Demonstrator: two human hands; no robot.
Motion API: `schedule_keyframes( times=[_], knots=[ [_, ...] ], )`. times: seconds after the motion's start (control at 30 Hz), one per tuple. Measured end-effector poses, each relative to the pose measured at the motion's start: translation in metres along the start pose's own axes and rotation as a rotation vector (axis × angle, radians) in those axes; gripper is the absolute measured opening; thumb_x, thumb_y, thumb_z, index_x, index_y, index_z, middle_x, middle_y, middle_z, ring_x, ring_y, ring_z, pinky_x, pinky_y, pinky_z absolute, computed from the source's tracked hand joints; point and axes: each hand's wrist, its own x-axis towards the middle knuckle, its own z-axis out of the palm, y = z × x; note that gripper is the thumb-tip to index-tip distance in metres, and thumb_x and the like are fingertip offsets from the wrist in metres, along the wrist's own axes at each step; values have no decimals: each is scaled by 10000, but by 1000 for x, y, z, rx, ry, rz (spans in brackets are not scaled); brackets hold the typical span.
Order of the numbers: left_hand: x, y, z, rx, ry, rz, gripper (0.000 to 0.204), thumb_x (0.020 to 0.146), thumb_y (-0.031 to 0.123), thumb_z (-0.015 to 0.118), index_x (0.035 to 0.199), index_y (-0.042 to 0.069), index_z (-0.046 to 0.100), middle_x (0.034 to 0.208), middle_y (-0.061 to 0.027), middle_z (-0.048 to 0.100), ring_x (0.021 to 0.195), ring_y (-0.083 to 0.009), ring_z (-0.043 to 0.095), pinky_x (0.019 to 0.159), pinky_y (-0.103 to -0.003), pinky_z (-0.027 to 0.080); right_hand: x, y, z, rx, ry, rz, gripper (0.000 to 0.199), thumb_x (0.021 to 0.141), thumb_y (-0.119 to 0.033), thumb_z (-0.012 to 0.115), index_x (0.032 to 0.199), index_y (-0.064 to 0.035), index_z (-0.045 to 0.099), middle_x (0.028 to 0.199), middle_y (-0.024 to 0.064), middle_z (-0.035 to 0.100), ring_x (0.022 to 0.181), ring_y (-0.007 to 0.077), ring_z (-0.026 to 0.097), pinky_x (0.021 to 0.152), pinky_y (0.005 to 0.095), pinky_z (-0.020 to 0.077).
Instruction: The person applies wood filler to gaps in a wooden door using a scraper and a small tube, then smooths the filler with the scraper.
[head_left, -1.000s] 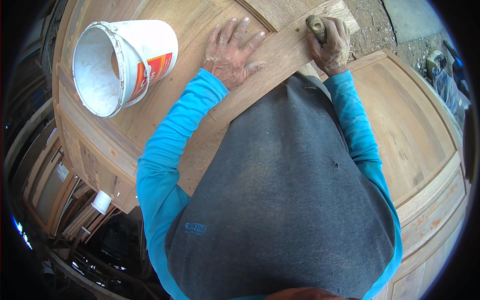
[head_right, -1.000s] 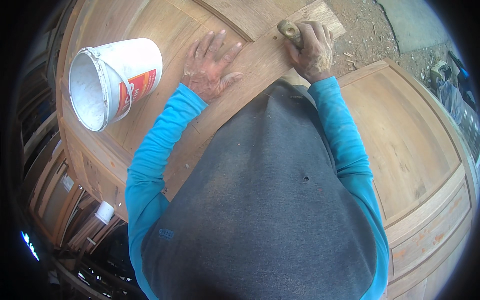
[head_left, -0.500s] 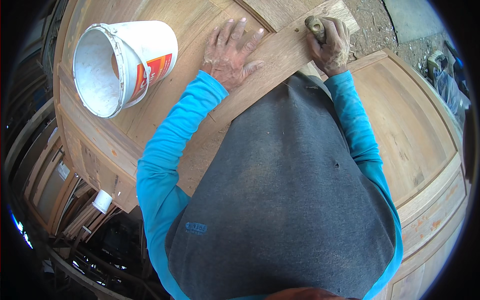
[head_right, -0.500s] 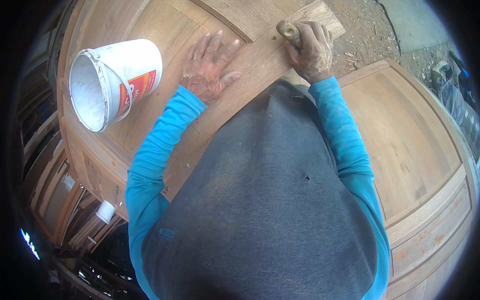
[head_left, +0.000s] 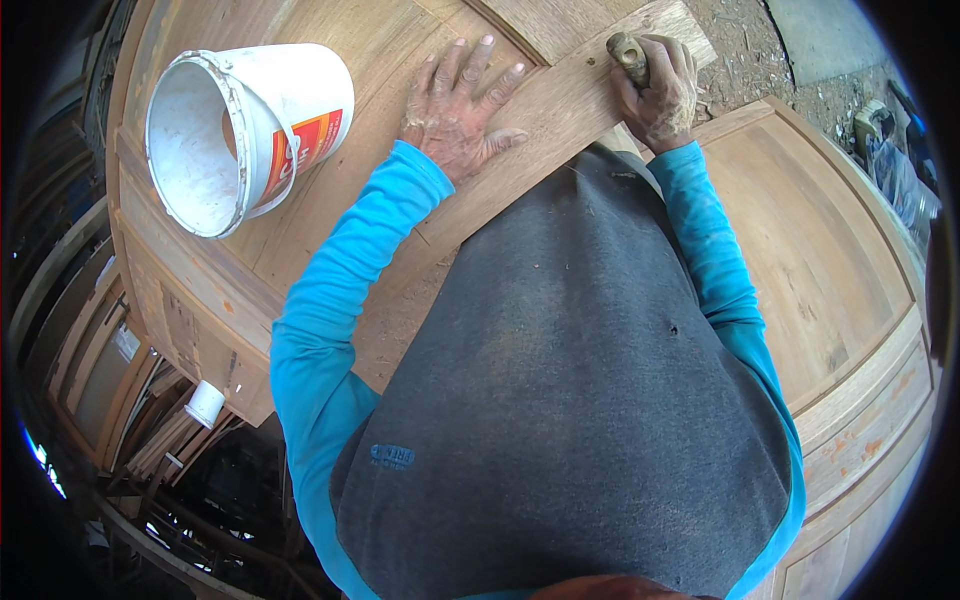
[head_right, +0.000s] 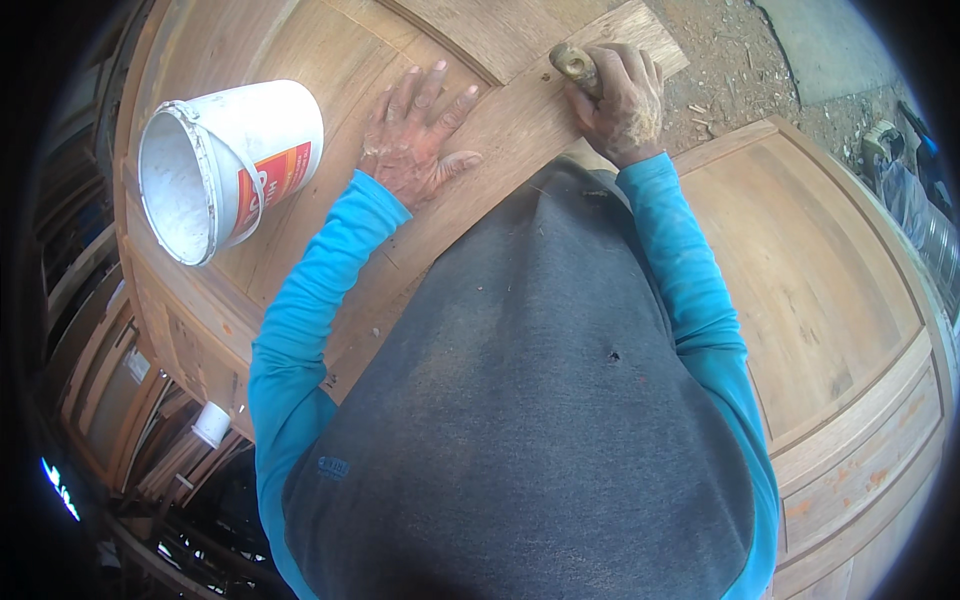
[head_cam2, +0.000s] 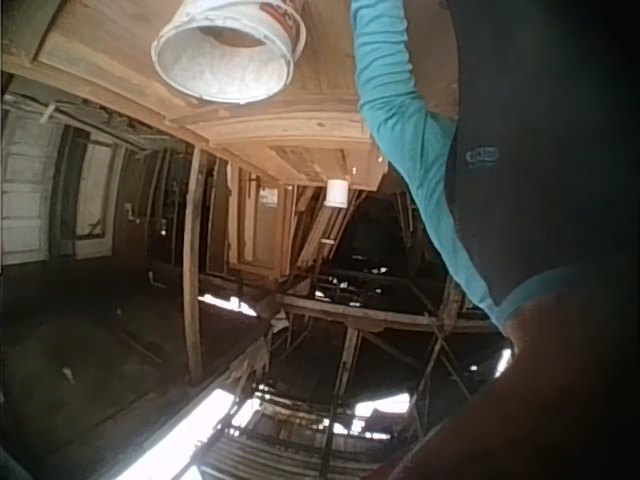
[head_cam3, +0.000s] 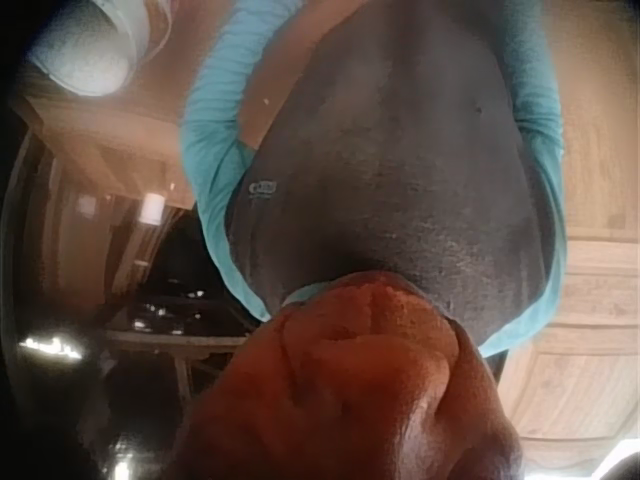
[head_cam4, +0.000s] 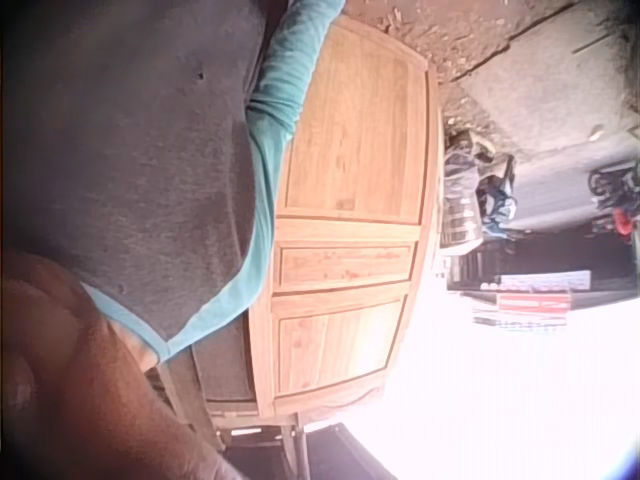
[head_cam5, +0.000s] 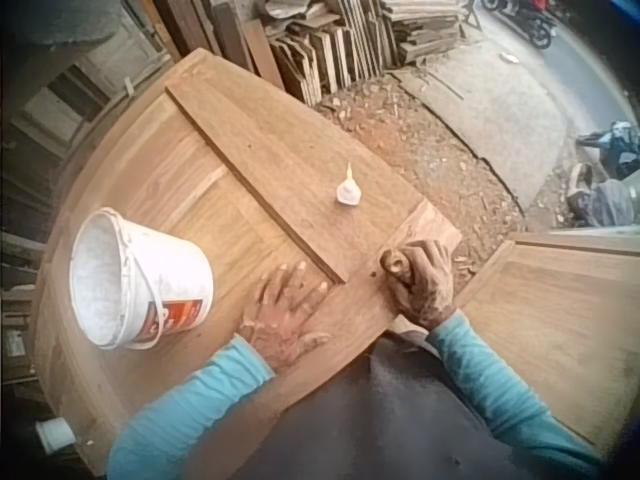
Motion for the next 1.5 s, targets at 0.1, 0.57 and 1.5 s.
schedule_keyframes(
  times=[0.1, 0.57, 1.5],
  knots=[
    [-1, 0, 2, -68, -4, -20, 840, 904, 796, 417, 1600, 334, 335, 1657, -124, 289, 1530, -387, 229, 1236, -596, 189, -1, 1, 0, -1, -1, 1, 385, 749, -172, 801, 1101, -122, 653, 1088, 72, 656, 1018, 314, 611, 920, 444, 461],
    [-4, -2, 6, -97, 5, -46, 862, 876, 814, 452, 1592, 344, 349, 1665, -131, 261, 1534, -411, 201, 1246, -597, 170, -1, 1, 2, -5, 9, -4, 391, 740, -171, 803, 1098, -125, 652, 1081, 69, 655, 1019, 311, 615, 909, 446, 467],
    [14, -23, 2, -58, -35, 122, 986, 723, 974, 368, 1551, 442, 399, 1684, -124, 194, 1537, -415, 140, 1219, -650, 111, -3, 0, 6, -9, 37, 23, 407, 726, -157, 810, 1102, -115, 660, 1095, 74, 672, 1018, 320, 623, 915, 447, 472]
  ],
)
